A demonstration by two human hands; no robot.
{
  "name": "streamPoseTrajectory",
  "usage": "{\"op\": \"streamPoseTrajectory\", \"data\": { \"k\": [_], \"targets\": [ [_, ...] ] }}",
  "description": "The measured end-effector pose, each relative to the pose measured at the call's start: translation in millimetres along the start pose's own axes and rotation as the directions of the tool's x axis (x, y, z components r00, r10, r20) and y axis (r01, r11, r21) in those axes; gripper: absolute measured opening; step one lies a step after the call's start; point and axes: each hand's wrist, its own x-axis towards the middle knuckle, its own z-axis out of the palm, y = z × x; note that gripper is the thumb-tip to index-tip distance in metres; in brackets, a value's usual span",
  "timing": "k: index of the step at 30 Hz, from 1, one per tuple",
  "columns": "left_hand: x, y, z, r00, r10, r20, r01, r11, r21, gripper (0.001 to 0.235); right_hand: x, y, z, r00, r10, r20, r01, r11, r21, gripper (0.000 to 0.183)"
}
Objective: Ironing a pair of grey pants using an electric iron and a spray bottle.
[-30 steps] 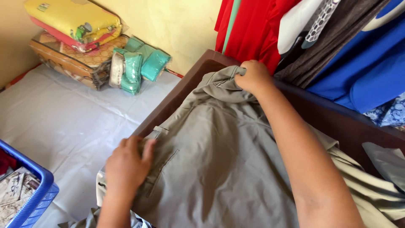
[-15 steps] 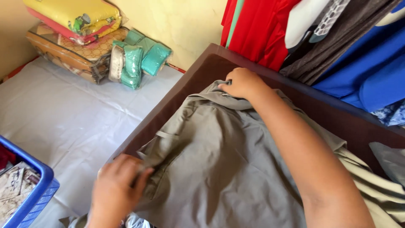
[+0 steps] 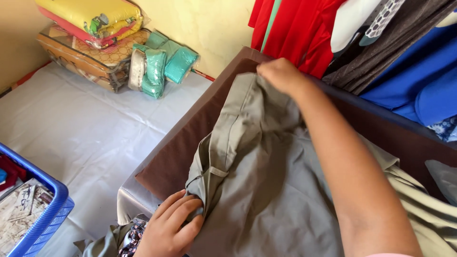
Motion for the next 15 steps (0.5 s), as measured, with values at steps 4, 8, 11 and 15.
{"op": "streamPoseTrajectory", "data": {
  "k": [4,8,11,15],
  "targets": [
    [5.9,0.8,-5.1,0.99,0.139,0.013,-0.139,0.99,-0.032,0.012,-4.2,-7.7,-20.0,0.848,0.409,0.338,-0.234,0.86,-0.454,0.097],
    [2.3,1.7,-4.1,0.983,0.184,0.022,-0.184,0.983,-0.02,0.012,-19.5,-25.1,-15.0,0.714,0.495,0.495,-0.163,0.806,-0.569,0.085],
    [-1.9,2.8,-4.9,0.974,0.224,0.035,-0.222,0.974,-0.043,0.01,-29.6,-45.1,-12.3,0.686,0.529,0.5,-0.08,0.738,-0.67,0.074],
    [-4.2,5.0,-5.1,0.977,0.207,0.051,-0.204,0.977,-0.065,0.009,-43.4,-69.9,-9.2,0.675,0.447,0.587,-0.128,0.855,-0.503,0.1]
  ]
}}
